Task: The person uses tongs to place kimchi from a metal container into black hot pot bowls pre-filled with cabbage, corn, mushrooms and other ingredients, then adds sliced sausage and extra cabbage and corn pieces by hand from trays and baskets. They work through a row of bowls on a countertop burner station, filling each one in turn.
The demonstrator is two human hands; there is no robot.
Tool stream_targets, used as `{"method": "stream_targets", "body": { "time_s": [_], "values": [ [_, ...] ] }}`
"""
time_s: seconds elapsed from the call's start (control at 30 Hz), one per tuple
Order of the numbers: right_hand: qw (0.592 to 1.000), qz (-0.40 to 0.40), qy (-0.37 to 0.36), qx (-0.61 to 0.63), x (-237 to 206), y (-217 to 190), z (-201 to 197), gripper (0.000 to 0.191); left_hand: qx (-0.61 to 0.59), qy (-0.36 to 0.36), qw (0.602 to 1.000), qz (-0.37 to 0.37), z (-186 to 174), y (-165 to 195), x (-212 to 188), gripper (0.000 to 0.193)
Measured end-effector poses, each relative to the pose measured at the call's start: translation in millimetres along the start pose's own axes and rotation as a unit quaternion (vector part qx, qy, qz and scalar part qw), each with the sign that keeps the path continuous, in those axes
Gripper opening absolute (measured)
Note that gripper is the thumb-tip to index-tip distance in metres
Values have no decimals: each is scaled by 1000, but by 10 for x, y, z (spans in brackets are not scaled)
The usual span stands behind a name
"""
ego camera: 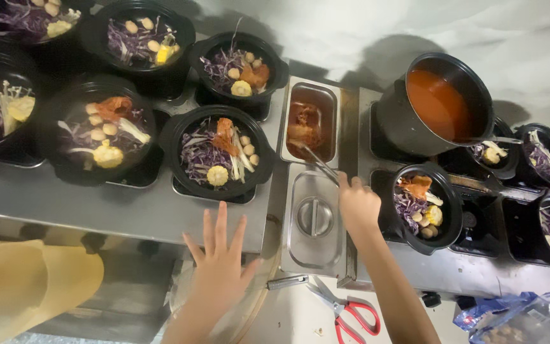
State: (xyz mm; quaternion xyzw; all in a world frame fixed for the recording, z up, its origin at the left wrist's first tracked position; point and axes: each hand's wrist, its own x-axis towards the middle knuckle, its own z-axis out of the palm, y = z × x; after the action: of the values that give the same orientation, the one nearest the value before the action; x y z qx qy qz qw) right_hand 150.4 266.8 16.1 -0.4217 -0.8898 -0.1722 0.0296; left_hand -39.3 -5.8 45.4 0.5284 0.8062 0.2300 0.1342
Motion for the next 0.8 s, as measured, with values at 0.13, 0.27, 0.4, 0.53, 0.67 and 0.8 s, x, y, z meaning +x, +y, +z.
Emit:
{"method": "stream_targets", "body": {
  "time_s": [0.13, 0.27, 0.4, 0.53, 0.67, 0.8],
  "values": [
    [993, 64, -76, 70, 21, 46, -172, 37, 3, -8, 1000, -5, 24, -17, -42, 93],
    [967, 149, -87, 188, 157, 187, -149, 36, 2, 8, 1000, -1, 42, -48, -74, 93],
    [943, 209, -123, 229, 369, 222, 86, 40, 0, -2, 1000, -7, 48, -63, -83, 92],
    [935, 229, -153, 223, 474, 150, 238, 39, -9, 4, 1000, -11, 18, -70, -93, 91],
    [922, 243, -169, 249, 473, 82, 191, 35, 1, -1, 1000, -20, -30, -87, -93, 91],
    [934, 224, -152, 235, 431, 27, 124, 32, 4, -11, 1000, -18, -33, -106, -100, 91]
  ]
}}
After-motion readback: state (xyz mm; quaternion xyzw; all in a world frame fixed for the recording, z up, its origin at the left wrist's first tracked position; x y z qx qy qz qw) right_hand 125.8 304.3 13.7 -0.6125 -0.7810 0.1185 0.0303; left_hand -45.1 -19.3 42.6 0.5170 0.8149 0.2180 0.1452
